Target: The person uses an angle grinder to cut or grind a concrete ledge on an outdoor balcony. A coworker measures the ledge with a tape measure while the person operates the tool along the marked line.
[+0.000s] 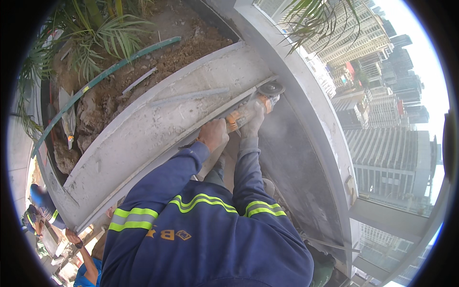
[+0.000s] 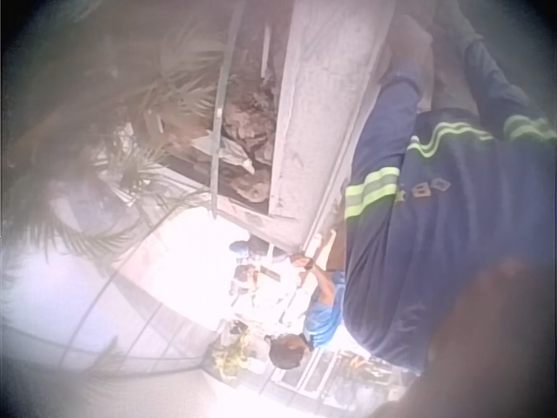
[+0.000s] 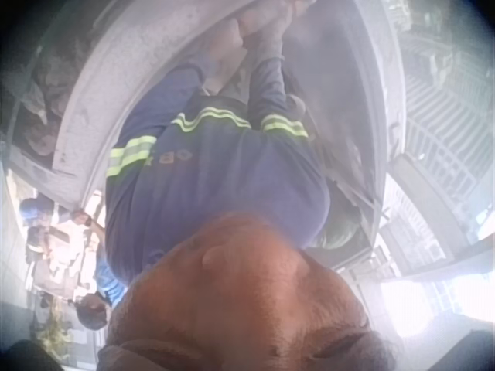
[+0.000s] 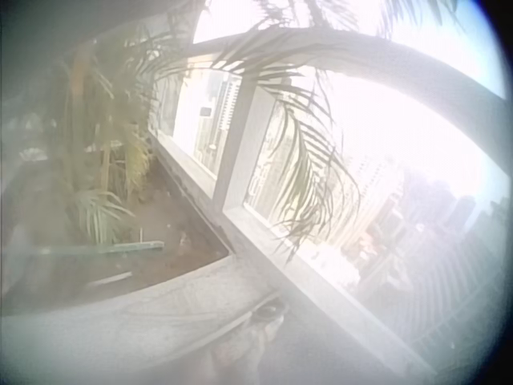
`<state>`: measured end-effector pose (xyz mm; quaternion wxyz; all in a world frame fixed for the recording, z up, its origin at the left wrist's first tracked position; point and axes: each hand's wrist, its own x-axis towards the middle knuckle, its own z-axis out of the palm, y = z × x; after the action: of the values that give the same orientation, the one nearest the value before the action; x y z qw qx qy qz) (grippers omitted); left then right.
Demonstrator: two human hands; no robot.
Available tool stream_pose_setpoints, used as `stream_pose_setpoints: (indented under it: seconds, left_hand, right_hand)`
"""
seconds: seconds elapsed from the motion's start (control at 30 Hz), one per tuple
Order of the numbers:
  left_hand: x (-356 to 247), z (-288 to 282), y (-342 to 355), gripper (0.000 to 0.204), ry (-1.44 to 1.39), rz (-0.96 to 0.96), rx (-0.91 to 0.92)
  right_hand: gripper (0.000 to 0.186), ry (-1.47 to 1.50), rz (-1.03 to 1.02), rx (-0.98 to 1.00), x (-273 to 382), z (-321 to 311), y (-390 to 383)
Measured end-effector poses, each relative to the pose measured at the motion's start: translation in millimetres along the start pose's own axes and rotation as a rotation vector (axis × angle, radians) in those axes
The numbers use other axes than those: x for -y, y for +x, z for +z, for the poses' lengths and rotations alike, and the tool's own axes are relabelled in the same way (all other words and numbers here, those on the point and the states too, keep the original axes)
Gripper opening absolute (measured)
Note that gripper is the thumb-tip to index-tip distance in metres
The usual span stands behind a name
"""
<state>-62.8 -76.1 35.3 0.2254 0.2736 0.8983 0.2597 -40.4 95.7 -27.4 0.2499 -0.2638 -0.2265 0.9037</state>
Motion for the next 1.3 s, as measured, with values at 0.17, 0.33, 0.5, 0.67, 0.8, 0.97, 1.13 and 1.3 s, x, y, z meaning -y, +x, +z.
stream_pose_setpoints:
  seconds: [0.17, 0.33, 0.5, 0.67, 0.8, 0.97, 1.13, 1.3]
  left_hand:
    - [-3.1, -1.0, 2.8, 0.028, -0.001, -0.022, 0.043]
    - [-6.8, -0.3, 5.7, 0.027, 0.04, -0.029, 0.05]
    - [-7.9, -0.3, 8.6, 0.028, 0.037, -0.045, 0.059]
    - [-8.7, 0.8, 9.3, 0.028, 0.024, -0.038, 0.069]
    - [-5.9, -0.7, 3.7, 0.028, 0.028, -0.029, 0.05]
    - [-0.1, -2.3, -2.2, 0.027, 0.019, 0.02, 0.024]
    - [0.8, -3.6, -6.5, 0.025, 0.01, 0.012, 0.02]
    - [-2.5, -3.9, -6.5, 0.024, 0.013, 0.002, 0.002]
  right_hand:
    - [0.035, 0.014, 0.002, -0.019, 2.5, 0.8, 1.4]
    - [0.035, 0.016, -0.011, 0.022, 6.8, 5.7, -0.9]
    - [0.037, 0.076, 0.122, 0.023, 14.5, 34.4, -23.3]
    - [0.037, -0.029, -0.014, -0.017, 10.6, 10.3, -0.7]
    - [0.035, 0.025, 0.018, 0.003, 6.2, 8.4, -3.7]
    - [0.034, -0.024, -0.045, -0.043, -1.2, 4.9, -2.4]
    - [0.036, -0.006, -0.01, -0.044, -2.4, 6.8, -8.9]
    - [0.037, 0.016, 0.015, 0.001, 0.6, 6.2, -6.5]
